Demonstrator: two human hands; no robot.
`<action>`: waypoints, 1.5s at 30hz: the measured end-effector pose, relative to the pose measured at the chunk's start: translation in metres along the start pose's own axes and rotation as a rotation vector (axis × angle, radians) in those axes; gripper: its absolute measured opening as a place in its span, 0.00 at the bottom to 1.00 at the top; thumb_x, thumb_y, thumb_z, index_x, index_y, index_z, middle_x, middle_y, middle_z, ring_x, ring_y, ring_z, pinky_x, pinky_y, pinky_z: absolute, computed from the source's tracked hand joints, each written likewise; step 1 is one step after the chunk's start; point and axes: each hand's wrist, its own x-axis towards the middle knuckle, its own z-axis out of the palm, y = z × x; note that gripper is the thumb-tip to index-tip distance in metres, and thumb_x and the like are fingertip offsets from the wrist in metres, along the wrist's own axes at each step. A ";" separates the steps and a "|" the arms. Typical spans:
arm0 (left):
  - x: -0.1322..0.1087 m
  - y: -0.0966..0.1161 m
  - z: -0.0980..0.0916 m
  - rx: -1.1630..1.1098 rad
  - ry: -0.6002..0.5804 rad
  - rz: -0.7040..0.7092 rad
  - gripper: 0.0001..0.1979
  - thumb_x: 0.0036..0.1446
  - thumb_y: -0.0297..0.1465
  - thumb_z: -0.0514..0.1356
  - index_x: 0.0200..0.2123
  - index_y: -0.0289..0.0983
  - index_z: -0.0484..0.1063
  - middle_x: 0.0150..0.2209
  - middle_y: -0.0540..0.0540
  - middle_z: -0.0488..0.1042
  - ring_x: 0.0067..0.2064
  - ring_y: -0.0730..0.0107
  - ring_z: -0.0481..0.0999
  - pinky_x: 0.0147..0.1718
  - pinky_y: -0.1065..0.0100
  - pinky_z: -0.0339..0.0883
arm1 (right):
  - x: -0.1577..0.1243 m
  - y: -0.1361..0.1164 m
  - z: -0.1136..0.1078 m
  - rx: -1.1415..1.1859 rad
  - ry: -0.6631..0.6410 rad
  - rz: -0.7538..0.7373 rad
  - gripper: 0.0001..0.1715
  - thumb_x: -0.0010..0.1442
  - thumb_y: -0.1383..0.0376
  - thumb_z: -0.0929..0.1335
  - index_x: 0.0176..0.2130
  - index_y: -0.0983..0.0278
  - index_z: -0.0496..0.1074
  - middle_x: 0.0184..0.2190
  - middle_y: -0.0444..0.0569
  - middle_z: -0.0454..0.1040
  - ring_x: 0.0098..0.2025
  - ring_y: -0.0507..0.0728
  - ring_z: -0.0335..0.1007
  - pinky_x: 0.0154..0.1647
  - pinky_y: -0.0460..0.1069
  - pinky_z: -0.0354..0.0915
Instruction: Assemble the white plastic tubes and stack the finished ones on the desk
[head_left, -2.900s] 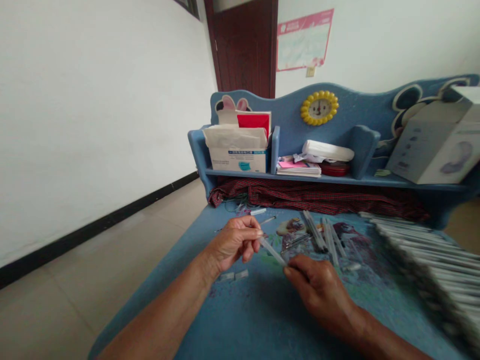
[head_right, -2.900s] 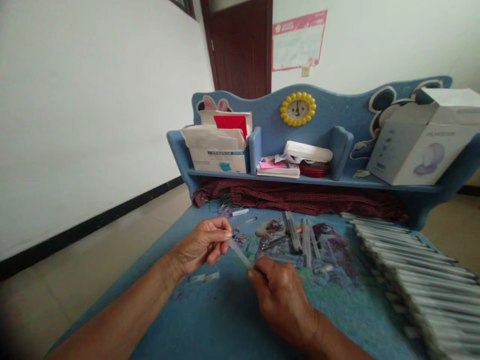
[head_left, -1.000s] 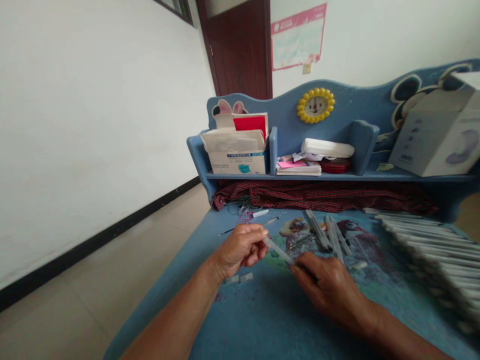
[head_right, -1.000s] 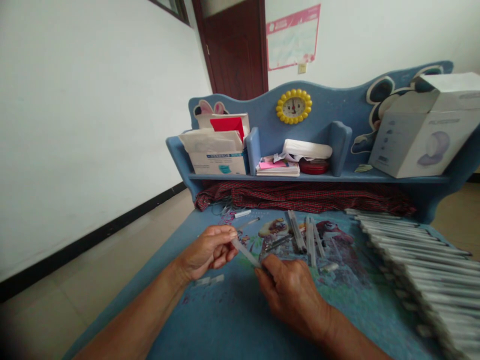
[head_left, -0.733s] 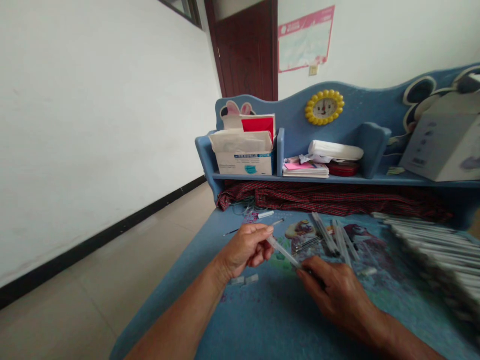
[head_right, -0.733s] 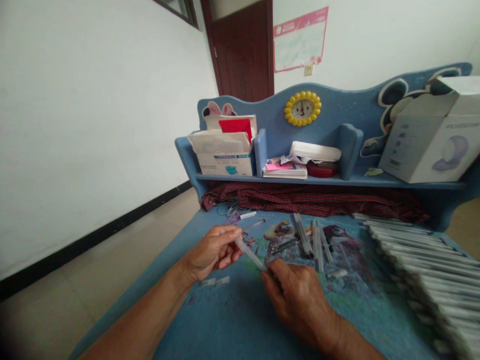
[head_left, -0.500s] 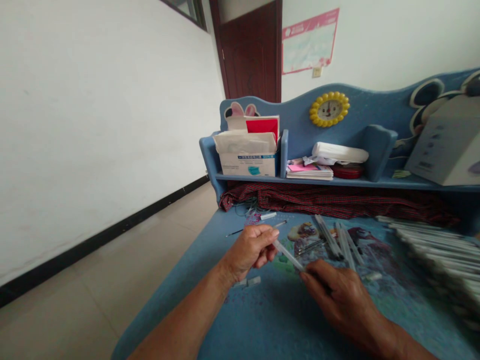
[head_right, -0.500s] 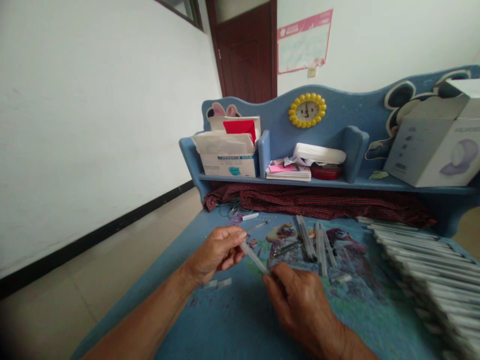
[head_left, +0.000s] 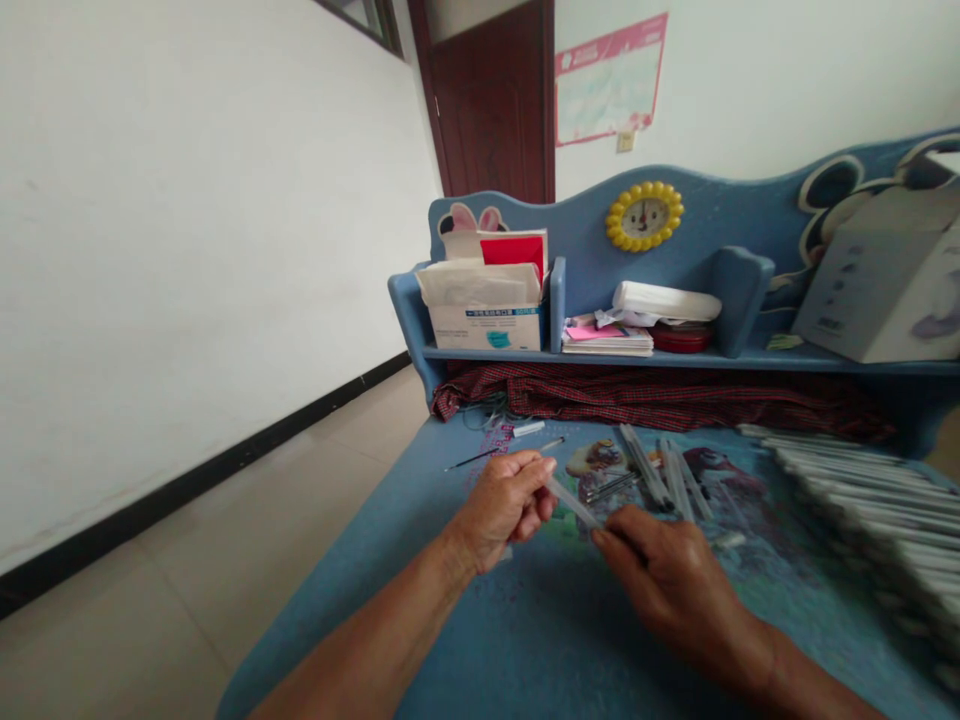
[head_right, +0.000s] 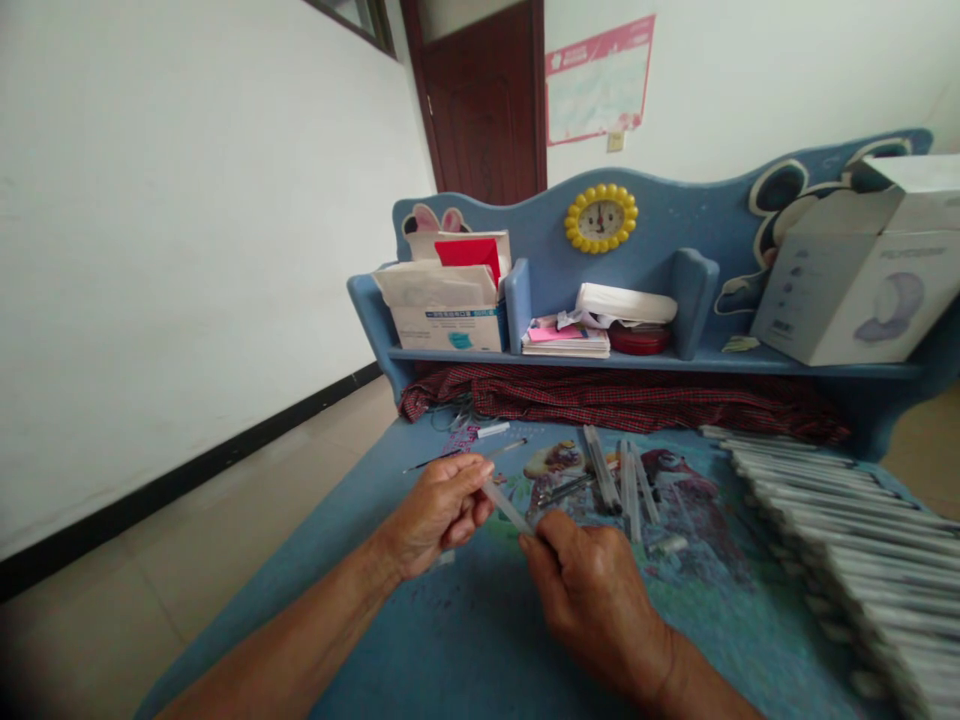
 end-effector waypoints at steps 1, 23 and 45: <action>0.001 0.000 -0.001 0.001 -0.007 -0.001 0.15 0.54 0.41 0.56 0.24 0.36 0.61 0.15 0.56 0.64 0.10 0.86 0.52 0.09 0.80 0.40 | 0.001 0.000 0.000 -0.002 -0.005 -0.002 0.16 0.63 0.62 0.58 0.24 0.62 0.62 0.15 0.40 0.61 0.16 0.49 0.58 0.19 0.45 0.50; 0.010 -0.009 -0.005 -0.219 -0.170 -0.185 0.15 0.41 0.33 0.68 0.27 0.35 0.64 0.17 0.53 0.68 0.13 0.84 0.60 0.11 0.81 0.49 | 0.014 -0.007 0.004 0.054 -0.040 0.085 0.18 0.63 0.60 0.58 0.26 0.64 0.67 0.16 0.41 0.62 0.18 0.48 0.56 0.20 0.43 0.51; 0.024 -0.003 -0.030 -0.405 0.128 -0.050 0.10 0.52 0.31 0.61 0.21 0.32 0.67 0.16 0.50 0.68 0.12 0.84 0.59 0.10 0.80 0.48 | 0.078 0.025 -0.021 -0.870 -0.701 -0.254 0.14 0.54 0.77 0.61 0.33 0.70 0.75 0.30 0.61 0.77 0.34 0.64 0.75 0.31 0.52 0.66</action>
